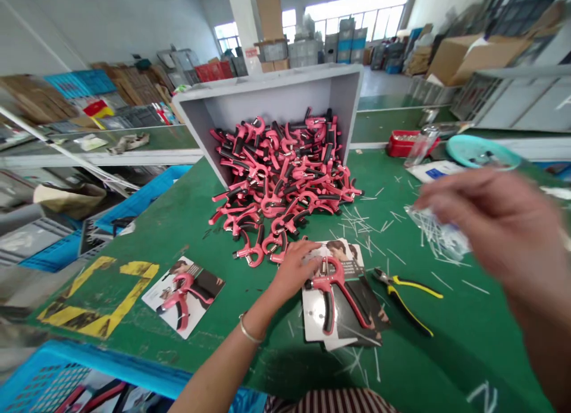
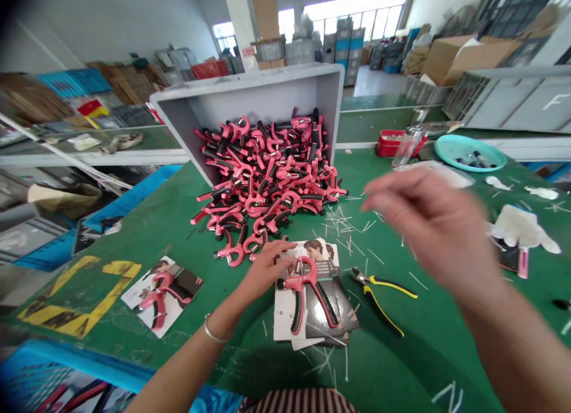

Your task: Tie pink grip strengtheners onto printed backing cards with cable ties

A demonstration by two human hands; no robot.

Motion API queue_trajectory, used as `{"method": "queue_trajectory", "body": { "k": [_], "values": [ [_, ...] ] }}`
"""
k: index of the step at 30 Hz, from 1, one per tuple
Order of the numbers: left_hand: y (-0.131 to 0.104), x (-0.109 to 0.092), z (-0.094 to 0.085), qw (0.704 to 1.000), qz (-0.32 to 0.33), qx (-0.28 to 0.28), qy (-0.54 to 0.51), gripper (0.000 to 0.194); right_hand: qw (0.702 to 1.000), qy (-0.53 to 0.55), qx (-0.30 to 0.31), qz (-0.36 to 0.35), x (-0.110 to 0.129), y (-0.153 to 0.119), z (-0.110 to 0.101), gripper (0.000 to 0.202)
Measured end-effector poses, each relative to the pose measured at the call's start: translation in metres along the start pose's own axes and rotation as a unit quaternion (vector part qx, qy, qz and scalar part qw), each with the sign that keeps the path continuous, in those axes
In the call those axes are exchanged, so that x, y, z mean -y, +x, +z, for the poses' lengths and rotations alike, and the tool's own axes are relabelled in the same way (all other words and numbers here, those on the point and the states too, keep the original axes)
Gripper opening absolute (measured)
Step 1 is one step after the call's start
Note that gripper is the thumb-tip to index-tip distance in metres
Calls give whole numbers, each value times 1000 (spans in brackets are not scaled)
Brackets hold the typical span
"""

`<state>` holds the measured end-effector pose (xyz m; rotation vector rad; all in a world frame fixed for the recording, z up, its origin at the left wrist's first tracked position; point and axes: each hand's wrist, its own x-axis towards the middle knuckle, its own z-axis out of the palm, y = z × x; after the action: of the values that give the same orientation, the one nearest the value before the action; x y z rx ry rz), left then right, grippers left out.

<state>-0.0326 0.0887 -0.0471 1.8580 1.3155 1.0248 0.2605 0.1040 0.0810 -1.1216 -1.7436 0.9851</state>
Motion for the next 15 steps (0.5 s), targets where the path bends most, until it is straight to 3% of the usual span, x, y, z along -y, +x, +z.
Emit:
{"method": "queue_trajectory", "body": {
  "k": [2,4,6,8,10,15],
  "values": [
    [2,-6,9,999,-6,6,-34,20,977,-134,150,-67,-17,-26,50,22],
    [0,-10,14,998,-9,5,-64,14,956,-181,213,-94,-41,-49,92,32],
    [-3,-13,16,997,-8,1,-71,13,950,-214,208,-91,-60,-63,118,31],
    [-7,-13,17,998,-3,0,-57,12,952,-235,181,-78,-71,-67,130,20],
    [-10,-14,18,999,-2,-6,-49,10,958,-231,156,-67,-74,-67,134,10],
    [-23,-17,23,999,30,-19,-32,10,991,-105,72,-33,-75,-59,138,11]
  ]
}}
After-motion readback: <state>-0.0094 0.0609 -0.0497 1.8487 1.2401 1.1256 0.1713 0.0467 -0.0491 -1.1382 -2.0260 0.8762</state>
